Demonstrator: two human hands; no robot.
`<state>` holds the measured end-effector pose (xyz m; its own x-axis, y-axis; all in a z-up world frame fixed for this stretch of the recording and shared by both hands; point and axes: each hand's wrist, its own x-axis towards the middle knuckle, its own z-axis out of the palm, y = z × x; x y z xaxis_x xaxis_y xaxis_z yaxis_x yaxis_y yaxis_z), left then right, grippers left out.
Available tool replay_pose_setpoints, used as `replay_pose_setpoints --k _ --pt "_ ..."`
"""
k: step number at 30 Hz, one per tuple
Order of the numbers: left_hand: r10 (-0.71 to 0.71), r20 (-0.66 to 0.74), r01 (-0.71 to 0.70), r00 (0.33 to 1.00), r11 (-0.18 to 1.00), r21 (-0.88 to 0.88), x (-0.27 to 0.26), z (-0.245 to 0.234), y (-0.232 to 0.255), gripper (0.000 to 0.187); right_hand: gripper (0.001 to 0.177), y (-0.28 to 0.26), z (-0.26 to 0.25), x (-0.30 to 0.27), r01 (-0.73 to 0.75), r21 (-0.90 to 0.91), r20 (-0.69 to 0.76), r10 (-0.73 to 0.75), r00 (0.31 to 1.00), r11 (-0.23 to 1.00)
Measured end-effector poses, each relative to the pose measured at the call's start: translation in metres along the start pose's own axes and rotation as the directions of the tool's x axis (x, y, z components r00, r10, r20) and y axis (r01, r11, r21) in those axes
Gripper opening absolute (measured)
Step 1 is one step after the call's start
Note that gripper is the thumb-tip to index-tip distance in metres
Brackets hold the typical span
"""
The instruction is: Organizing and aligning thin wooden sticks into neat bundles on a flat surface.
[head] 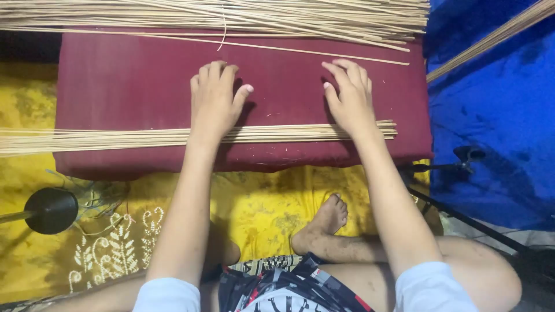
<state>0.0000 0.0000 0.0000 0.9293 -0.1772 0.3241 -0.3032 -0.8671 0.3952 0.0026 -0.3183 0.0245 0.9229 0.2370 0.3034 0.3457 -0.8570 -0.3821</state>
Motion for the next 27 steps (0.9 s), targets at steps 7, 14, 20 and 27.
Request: replay_pose_setpoints --k 7,14,20,27 --pt "-0.075 0.011 0.074 0.997 0.997 0.014 0.010 0.001 0.003 0.056 0.053 0.026 0.024 0.031 -0.029 -0.172 0.197 0.063 0.978 0.985" --pt "-0.139 0.017 0.137 0.990 0.987 0.084 0.012 0.003 0.005 0.062 0.010 0.027 0.025 0.034 -0.105 -0.059 0.050 0.108 0.993 0.993" --pt "-0.067 -0.184 0.129 0.981 0.926 0.355 -0.002 0.010 -0.015 0.032 0.008 0.033 0.000 0.019 -0.151 -0.074 0.010 0.153 0.988 0.986" --pt "0.058 -0.356 0.094 0.933 0.914 0.394 -0.041 -0.058 -0.031 0.026 0.001 0.026 -0.059 -0.011 -0.002 -0.163 -0.041 -0.004 0.999 0.987"
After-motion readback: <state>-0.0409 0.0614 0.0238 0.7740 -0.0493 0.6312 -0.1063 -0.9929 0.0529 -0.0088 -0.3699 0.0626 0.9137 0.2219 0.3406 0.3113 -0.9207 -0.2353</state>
